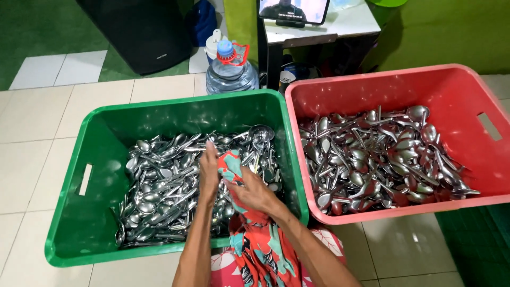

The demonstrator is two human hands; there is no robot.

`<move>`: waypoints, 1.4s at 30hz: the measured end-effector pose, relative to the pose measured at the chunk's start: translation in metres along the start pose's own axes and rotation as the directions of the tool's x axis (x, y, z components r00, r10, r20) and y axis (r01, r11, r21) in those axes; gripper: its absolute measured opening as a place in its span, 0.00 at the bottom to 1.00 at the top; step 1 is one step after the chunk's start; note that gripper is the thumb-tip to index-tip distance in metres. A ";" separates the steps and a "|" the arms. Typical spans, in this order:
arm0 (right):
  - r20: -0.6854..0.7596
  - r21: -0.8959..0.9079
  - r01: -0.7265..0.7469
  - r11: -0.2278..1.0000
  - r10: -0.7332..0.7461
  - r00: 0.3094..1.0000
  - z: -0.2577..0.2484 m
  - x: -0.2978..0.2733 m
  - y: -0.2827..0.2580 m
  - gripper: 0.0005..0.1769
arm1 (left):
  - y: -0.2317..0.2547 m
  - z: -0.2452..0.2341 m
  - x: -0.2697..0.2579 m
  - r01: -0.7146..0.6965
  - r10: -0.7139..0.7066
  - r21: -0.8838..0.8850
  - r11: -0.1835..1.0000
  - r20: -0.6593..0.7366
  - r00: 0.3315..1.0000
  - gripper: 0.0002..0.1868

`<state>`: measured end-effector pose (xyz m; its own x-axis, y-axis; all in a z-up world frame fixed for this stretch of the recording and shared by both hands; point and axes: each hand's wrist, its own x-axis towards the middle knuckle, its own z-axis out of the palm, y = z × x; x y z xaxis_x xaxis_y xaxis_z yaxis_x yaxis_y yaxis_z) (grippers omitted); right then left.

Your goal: Polishing metal spoons with a cleaning cloth and moving them between bins.

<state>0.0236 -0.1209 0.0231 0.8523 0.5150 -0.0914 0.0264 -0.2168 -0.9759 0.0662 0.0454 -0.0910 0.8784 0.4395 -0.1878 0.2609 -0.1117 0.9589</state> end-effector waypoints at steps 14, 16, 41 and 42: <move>0.202 -0.057 0.005 0.998 0.007 0.979 0.017 0.017 0.085 0.07 | -0.025 -0.005 0.026 -0.179 0.196 0.099 0.979 -0.197 0.961 0.17; 0.227 -0.142 -0.005 0.990 0.038 0.973 0.018 0.013 0.074 0.05 | -0.032 -0.011 0.032 -0.143 0.171 0.118 0.983 -0.281 0.944 0.17; 0.094 -0.582 -0.074 0.810 0.158 0.983 0.027 0.031 0.100 0.18 | 0.090 0.009 -0.025 -0.277 0.228 0.093 0.956 0.358 0.906 0.29; 0.050 -0.551 -0.107 0.828 0.161 0.986 0.029 0.038 0.110 0.19 | 0.076 0.001 -0.018 -0.298 0.230 0.236 0.925 0.278 0.933 0.25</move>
<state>0.0435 -0.1012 -0.0939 0.8180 0.5143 -0.2576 0.2178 -0.6914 -0.6889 0.0704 0.0282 -0.0148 0.9905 0.1365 -0.0138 0.0738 -0.4447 0.8926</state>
